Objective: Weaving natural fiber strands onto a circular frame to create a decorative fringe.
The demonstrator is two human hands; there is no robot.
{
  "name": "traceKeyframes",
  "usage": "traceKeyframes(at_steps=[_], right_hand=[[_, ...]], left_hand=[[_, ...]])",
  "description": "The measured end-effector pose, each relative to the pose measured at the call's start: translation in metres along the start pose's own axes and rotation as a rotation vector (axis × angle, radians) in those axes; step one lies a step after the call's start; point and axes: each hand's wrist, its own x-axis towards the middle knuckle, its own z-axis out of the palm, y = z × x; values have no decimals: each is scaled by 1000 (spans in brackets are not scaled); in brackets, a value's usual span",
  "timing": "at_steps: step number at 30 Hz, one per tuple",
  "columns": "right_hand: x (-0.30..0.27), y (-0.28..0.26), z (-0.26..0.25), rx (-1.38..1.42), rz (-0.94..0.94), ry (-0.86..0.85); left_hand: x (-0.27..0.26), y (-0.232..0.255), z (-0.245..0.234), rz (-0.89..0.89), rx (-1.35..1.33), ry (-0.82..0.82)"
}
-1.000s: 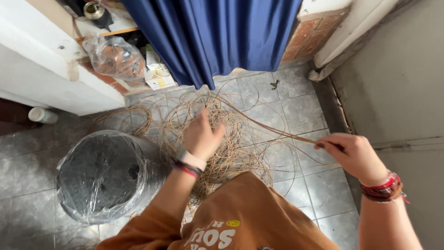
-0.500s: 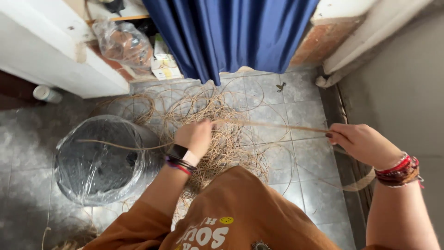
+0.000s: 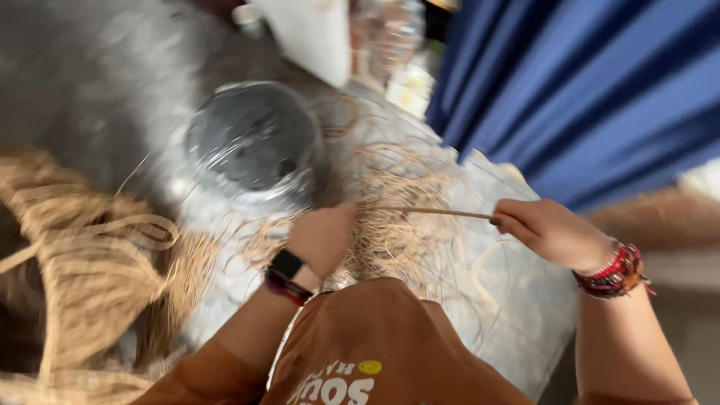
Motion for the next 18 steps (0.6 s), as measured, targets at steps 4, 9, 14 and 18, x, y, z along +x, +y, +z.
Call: traceKeyframes(at_steps=[4,9,14,18], right_hand=[[59,-50,0,-174,-305,-76],[94,-183,44,-319,-779,-288],[126,-241,30,-404,-826,-362],[146,-281,64,-477,-907,-354]], left_hand=[[-66,-32,-20,-470,43,21],[-114,24,-65,-84,-293,484],[-201,-55,-42,-1086,-263,24],[-294,-68,-38,-1375,95,-75]])
